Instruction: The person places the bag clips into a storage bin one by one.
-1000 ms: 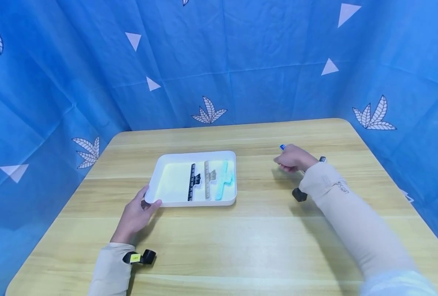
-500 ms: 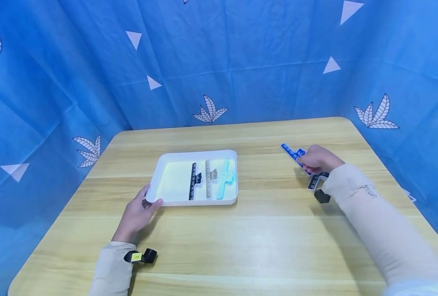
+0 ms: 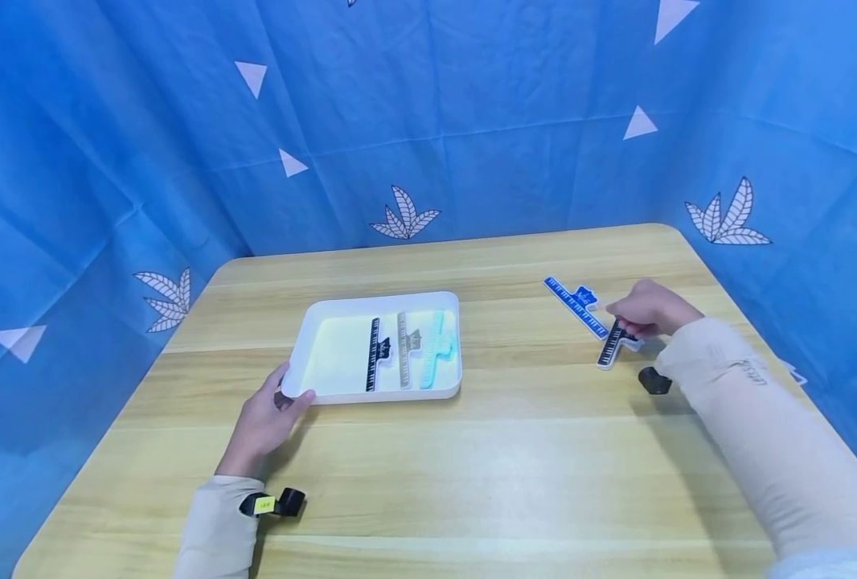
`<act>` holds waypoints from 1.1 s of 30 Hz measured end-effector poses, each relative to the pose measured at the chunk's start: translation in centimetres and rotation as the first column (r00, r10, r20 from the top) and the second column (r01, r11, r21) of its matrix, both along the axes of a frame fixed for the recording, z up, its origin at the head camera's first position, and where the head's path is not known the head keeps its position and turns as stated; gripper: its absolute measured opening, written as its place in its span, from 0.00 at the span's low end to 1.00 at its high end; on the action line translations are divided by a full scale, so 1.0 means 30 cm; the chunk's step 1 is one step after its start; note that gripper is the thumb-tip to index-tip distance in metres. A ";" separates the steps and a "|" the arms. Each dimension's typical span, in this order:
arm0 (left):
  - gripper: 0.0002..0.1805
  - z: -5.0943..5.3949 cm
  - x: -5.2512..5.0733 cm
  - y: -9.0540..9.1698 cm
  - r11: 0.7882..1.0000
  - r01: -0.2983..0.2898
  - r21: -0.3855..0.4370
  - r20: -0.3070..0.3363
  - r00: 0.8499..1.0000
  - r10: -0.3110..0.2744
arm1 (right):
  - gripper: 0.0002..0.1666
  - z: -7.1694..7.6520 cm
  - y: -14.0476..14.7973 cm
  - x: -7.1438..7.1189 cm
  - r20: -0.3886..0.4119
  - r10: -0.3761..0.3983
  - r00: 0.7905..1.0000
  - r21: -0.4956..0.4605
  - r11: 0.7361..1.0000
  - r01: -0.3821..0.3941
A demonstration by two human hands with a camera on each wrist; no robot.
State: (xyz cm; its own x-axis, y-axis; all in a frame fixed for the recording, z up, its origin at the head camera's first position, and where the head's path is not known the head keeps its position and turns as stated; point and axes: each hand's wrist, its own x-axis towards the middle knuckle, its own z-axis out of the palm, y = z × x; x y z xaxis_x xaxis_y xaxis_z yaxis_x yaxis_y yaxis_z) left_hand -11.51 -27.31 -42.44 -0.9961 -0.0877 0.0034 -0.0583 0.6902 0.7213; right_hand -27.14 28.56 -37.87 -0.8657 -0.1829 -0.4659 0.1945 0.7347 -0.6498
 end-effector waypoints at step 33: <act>0.44 -0.007 -0.001 -0.007 1.000 -0.001 -0.013 0.003 1.000 0.001 | 0.19 -0.028 0.109 0.048 0.158 -0.040 0.987 -0.023 0.999 0.045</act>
